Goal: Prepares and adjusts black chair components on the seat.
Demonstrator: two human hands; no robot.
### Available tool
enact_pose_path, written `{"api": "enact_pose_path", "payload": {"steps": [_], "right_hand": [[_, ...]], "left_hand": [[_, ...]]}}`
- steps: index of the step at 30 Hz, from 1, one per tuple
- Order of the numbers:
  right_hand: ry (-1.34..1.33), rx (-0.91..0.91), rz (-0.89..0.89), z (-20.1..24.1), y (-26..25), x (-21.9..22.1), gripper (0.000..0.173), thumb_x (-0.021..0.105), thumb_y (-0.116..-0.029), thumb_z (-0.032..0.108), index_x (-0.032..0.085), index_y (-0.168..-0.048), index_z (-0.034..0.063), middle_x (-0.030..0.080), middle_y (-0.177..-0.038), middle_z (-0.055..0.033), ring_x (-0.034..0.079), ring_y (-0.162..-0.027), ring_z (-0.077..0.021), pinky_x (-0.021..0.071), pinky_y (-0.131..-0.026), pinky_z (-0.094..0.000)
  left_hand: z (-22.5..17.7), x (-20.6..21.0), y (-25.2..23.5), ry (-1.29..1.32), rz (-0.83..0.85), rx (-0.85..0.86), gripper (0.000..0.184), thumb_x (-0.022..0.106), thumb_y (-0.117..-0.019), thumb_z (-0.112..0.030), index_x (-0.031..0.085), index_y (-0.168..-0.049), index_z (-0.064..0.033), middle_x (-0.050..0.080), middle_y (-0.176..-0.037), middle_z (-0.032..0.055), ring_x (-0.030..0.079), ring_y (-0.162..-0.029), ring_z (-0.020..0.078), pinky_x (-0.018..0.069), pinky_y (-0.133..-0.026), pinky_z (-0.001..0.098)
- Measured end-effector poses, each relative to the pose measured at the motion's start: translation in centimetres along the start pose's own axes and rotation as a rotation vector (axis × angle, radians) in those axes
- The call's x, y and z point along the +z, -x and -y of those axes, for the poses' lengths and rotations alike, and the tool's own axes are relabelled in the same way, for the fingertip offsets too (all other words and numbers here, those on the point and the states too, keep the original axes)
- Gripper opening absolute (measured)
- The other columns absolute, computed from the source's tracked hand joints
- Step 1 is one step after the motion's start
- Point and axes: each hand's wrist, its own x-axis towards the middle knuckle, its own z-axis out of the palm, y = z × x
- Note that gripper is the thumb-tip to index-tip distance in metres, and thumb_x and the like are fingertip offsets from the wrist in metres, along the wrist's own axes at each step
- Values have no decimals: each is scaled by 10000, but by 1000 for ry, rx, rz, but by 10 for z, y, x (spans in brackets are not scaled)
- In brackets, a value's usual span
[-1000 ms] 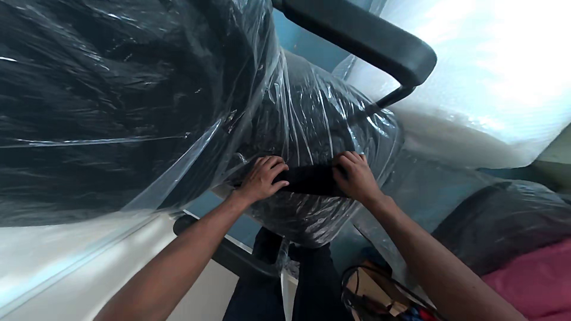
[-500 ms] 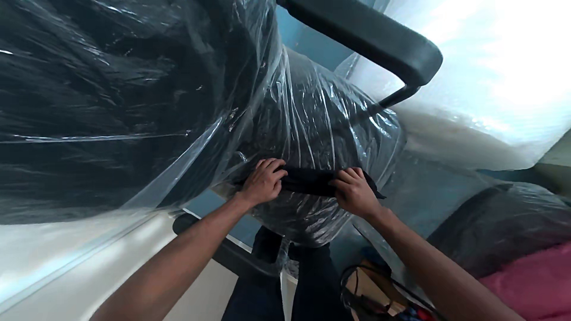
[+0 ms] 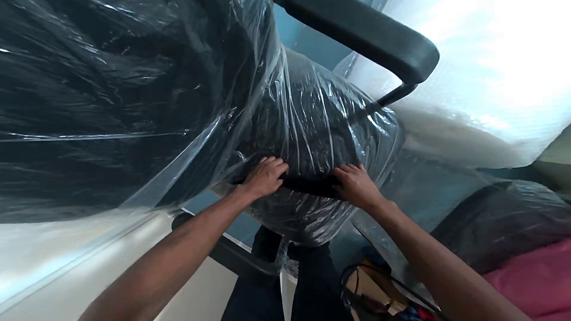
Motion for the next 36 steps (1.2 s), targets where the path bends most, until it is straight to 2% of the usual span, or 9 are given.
{"api": "enact_pose_path", "payload": {"steps": [4,9,13,20,23,26,29,32,36], "right_hand": [[-3,-110,-270,-2,13,16,172,732,-780,-107,685,-933,-43,654,-896,-225,663,-873,-435,528,-790,-587],[146,-208,-419,-7,28,55,112,649,-833,-119,644,-902,-32,607,-825,-209,641,-786,-415,527,-715,-543],[180,-245,-468,-9,37,71,155,644,-832,-99,679,-957,-14,616,-865,-195,631,-796,-391,514,-715,-514],[74,-245,-432,-17,54,76,326,589,-823,39,720,-1118,-3,667,-1046,-212,658,-915,-397,530,-792,-536],[-52,-206,-463,-16,56,66,253,562,-861,91,740,-1017,1,685,-1019,-180,665,-921,-364,527,-809,-524],[-77,-138,-552,-11,49,54,213,559,-941,108,726,-993,-15,677,-969,-192,664,-885,-372,533,-783,-519],[-20,-65,-494,-6,37,51,279,614,-977,236,721,-1099,9,683,-1067,-212,653,-995,-419,498,-861,-589],[38,-36,-352,2,29,50,378,758,-916,298,707,-1169,22,675,-1058,-203,646,-1013,-420,477,-915,-625],[-21,54,-194,6,27,42,297,824,-869,177,708,-1085,8,688,-976,-202,657,-984,-427,479,-906,-631]], "left_hand": [[9,6,6,6,-126,102,195,740,-826,47,707,-1015,12,679,-997,192,657,-1018,381,517,-963,523],[25,19,10,-87,-215,204,158,726,-831,59,707,-978,5,672,-980,200,663,-984,394,539,-911,526],[38,24,16,-145,-304,278,155,649,-911,33,738,-1013,-43,687,-1038,180,671,-1034,368,530,-943,516],[63,15,35,-198,-288,274,256,631,-906,73,748,-1103,-41,696,-1081,203,676,-1042,395,538,-937,531],[68,5,42,-174,-244,272,292,607,-838,11,751,-1089,-30,695,-1110,203,673,-1035,392,535,-904,542],[53,0,43,-126,-326,221,294,575,-818,-83,739,-1054,-19,694,-1116,188,668,-1026,370,524,-902,533],[26,6,34,-83,-353,154,327,616,-913,-204,725,-1167,-30,693,-1178,181,662,-1117,354,516,-986,526],[10,15,19,-103,-174,84,433,675,-981,-359,678,-1291,-57,652,-1297,174,602,-1249,352,451,-1083,531],[14,11,6,-96,-55,80,263,722,-966,-241,715,-1109,-20,674,-1169,190,637,-1130,380,497,-992,541]]}}
